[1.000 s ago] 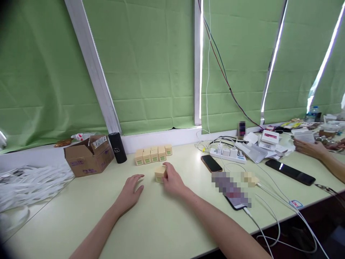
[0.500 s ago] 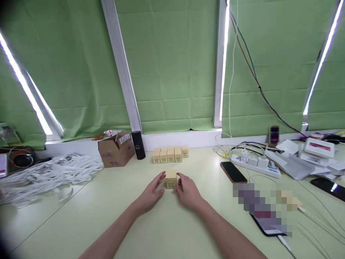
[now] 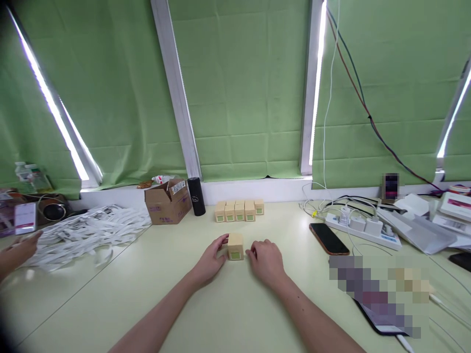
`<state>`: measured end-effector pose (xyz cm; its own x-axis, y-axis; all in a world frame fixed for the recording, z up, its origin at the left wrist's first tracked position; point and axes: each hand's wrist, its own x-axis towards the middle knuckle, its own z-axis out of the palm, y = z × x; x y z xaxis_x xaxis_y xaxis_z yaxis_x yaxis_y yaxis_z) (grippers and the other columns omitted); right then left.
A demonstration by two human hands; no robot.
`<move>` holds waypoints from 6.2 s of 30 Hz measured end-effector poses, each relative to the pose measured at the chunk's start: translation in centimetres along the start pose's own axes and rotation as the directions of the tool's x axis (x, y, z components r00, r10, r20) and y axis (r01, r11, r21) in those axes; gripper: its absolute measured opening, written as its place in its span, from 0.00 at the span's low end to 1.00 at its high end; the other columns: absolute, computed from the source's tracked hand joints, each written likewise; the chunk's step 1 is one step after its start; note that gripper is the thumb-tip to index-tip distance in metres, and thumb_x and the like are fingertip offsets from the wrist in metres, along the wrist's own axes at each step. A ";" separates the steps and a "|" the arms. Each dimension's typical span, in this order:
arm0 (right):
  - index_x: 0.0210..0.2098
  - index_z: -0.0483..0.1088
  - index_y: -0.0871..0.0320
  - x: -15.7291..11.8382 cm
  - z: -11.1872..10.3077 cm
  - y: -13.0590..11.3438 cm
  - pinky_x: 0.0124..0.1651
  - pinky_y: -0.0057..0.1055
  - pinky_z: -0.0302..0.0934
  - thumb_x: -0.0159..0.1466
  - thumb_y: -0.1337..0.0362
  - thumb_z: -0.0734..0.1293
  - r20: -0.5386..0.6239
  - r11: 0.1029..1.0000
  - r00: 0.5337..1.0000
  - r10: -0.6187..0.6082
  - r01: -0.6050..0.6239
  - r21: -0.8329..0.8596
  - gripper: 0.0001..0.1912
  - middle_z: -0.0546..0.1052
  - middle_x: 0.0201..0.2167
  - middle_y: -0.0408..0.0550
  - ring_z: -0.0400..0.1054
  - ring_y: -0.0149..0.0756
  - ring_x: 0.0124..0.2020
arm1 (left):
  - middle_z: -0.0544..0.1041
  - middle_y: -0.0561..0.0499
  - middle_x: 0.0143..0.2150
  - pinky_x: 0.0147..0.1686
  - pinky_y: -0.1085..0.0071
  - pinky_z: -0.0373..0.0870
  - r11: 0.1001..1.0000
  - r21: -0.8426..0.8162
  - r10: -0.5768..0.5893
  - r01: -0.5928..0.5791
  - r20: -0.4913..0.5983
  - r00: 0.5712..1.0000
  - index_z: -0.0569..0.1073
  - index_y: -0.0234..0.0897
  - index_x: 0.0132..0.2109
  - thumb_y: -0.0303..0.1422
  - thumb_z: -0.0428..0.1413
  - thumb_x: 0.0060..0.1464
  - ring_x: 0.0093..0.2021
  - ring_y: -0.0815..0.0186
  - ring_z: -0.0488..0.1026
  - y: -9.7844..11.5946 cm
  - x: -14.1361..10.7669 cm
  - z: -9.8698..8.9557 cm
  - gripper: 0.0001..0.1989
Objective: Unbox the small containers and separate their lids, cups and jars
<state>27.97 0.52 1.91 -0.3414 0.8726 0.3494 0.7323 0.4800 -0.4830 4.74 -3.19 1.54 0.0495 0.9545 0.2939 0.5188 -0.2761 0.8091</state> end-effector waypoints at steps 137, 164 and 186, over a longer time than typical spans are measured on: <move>0.59 0.51 0.52 -0.9 -0.5 -1.6 0.33 0.34 0.68 0.69 0.60 0.58 -0.200 0.795 0.977 0.076 0.062 0.603 0.20 0.80 0.40 0.48 0.73 0.38 0.30 | 0.71 0.43 0.61 0.47 0.62 0.76 0.789 0.556 0.304 -0.261 0.016 0.952 0.58 0.44 0.61 0.22 0.53 0.54 0.58 0.56 0.73 3.7 -1.4 1.0 0.29; 0.60 0.62 0.54 0.9 -0.1 1.7 0.61 0.59 0.65 0.71 0.66 0.59 -0.574 0.924 0.778 -0.257 0.371 0.089 0.18 0.69 0.56 0.59 0.63 0.52 0.60 | 0.70 0.44 0.60 0.59 0.55 0.72 0.879 0.340 0.347 -0.335 0.027 0.937 0.61 0.45 0.64 0.21 0.52 0.58 0.59 0.58 0.70 4.3 -1.4 0.6 0.28; 0.60 0.70 0.51 0.0 0.1 1.0 0.58 0.52 0.67 0.63 0.80 0.58 -0.288 0.858 0.815 -0.503 0.512 -0.050 0.30 0.72 0.62 0.53 0.68 0.49 0.57 | 0.68 0.41 0.62 0.53 0.55 0.75 0.909 0.342 0.253 -0.240 0.004 0.967 0.49 0.46 0.74 0.25 0.53 0.60 0.54 0.55 0.74 2.8 -1.2 0.8 0.39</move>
<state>28.64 0.98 1.37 -0.4771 0.4432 0.7589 0.4829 0.8537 -0.1950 6.83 -5.04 3.05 0.1831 0.8539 0.4871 0.7512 -0.4412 0.4910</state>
